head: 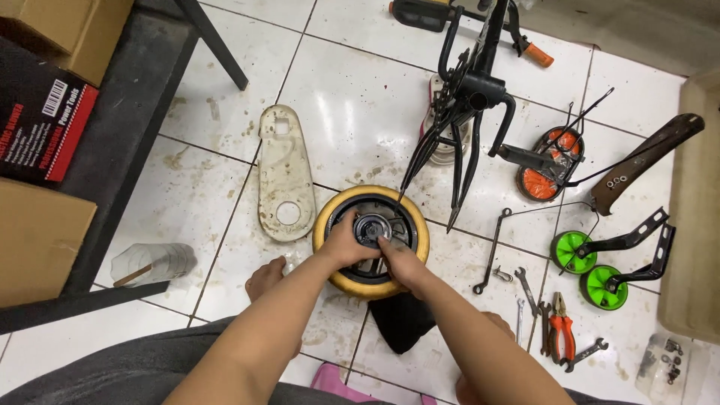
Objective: Removing the rear wheel and chain guard from a small bicycle.
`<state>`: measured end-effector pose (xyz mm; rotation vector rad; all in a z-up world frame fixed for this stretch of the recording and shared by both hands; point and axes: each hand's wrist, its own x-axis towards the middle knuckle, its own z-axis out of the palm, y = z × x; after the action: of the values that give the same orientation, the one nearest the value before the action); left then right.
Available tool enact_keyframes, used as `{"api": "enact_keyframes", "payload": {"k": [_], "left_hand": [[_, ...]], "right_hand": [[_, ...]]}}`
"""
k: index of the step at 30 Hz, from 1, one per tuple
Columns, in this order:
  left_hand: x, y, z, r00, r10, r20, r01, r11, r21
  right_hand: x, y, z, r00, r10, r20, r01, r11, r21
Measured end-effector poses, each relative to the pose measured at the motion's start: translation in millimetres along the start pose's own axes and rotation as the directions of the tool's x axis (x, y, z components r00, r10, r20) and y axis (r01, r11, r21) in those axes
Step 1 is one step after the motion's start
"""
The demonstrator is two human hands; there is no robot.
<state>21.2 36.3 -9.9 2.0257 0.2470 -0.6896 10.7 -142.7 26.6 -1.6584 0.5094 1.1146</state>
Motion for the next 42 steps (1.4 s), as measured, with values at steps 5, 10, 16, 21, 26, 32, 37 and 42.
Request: {"api": "enact_keyframes", "payload": {"k": [5,10,16,21,26,32,37,42], "left_hand": [[-21,6,-3,0.994,-0.070,0.085,0.069,0.998,0.012],[-13,11,-4,0.991,-0.102,0.091,0.096,0.993,0.066],[-20,22,-8,0.990,-0.115,0.080,0.107,0.989,0.103],[-25,32,-11,0.989,-0.096,0.110,0.083,0.989,0.123],[-26,41,-14,0.985,-0.121,0.120,0.108,0.987,0.117],[-16,35,-9,0.984,-0.134,0.115,0.121,0.986,0.119],[-22,52,-24,0.977,-0.099,0.189,0.076,0.989,0.125],[-22,46,-18,0.984,-0.095,0.148,0.087,0.994,0.059]], "right_hand": [[25,24,1,0.999,0.022,0.050,-0.016,0.993,-0.120],[7,3,2,1.000,0.018,0.010,-0.017,0.998,-0.063],[3,5,3,0.981,0.144,0.130,-0.152,0.987,0.049],[1,14,0,0.907,0.167,0.387,-0.256,0.948,0.191],[18,21,-6,0.903,0.131,0.409,-0.215,0.963,0.165],[14,9,-11,0.954,0.141,0.264,-0.173,0.980,0.103],[7,7,-22,0.959,0.142,0.245,-0.140,0.990,-0.024],[10,7,-18,0.957,0.157,0.244,-0.169,0.985,0.027]]}}
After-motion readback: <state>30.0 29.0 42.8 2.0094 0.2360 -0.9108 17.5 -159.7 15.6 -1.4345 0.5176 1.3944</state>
